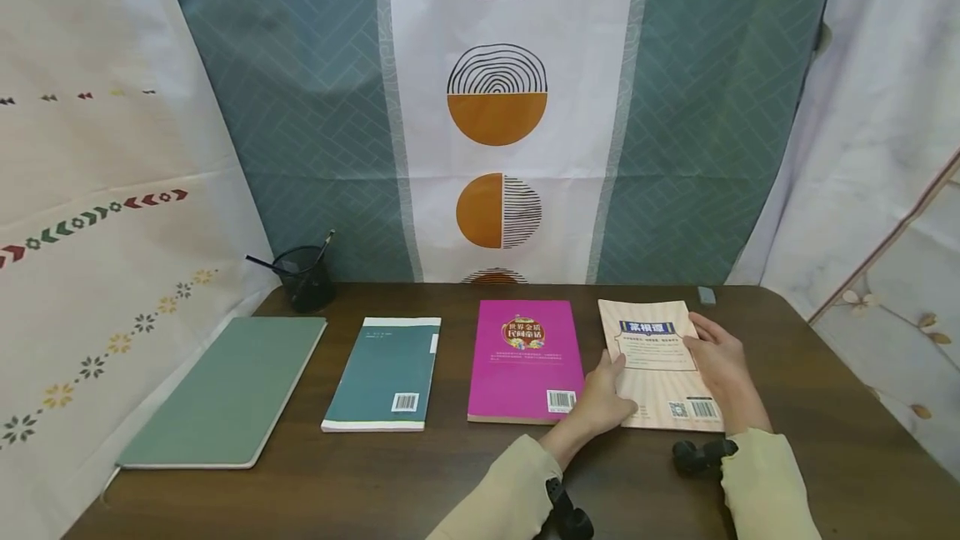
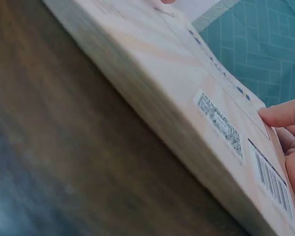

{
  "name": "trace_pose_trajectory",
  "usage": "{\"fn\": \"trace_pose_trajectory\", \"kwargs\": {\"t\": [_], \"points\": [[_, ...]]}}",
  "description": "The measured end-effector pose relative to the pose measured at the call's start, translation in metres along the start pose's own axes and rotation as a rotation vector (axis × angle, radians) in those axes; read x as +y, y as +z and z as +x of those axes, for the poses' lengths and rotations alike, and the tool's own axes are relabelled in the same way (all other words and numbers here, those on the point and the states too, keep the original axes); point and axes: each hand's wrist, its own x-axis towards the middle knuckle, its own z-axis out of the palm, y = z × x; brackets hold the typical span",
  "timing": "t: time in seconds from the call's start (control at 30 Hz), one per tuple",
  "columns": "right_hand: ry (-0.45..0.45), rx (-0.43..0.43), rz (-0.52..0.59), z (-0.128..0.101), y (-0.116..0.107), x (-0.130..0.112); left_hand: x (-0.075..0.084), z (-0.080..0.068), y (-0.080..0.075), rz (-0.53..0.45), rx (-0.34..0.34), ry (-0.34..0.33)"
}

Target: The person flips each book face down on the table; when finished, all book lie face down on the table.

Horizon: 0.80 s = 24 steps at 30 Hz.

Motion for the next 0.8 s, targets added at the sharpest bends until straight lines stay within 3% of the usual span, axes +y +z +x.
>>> {"fn": "trace_pose_trajectory", "kwargs": {"t": [0.27, 0.47, 0.57, 0.73, 0.8], "points": [[-0.071, 0.007, -0.137, 0.000, 0.010, 0.003, -0.003, -0.002, -0.004, 0.121, 0.041, 0.046], [-0.092, -0.004, -0.151, 0.000, 0.018, 0.010, -0.012, -0.008, -0.006, 0.115, 0.059, 0.055], [-0.091, 0.017, -0.140, -0.001, 0.016, 0.008, -0.010, -0.006, -0.003, 0.030, 0.063, 0.037], [-0.082, 0.051, -0.146, 0.000, 0.011, 0.002, -0.001, 0.001, -0.003, -0.279, 0.088, -0.052], [-0.066, 0.050, -0.141, 0.000, 0.009, -0.001, 0.003, 0.003, -0.006, -0.356, 0.107, -0.060]]}}
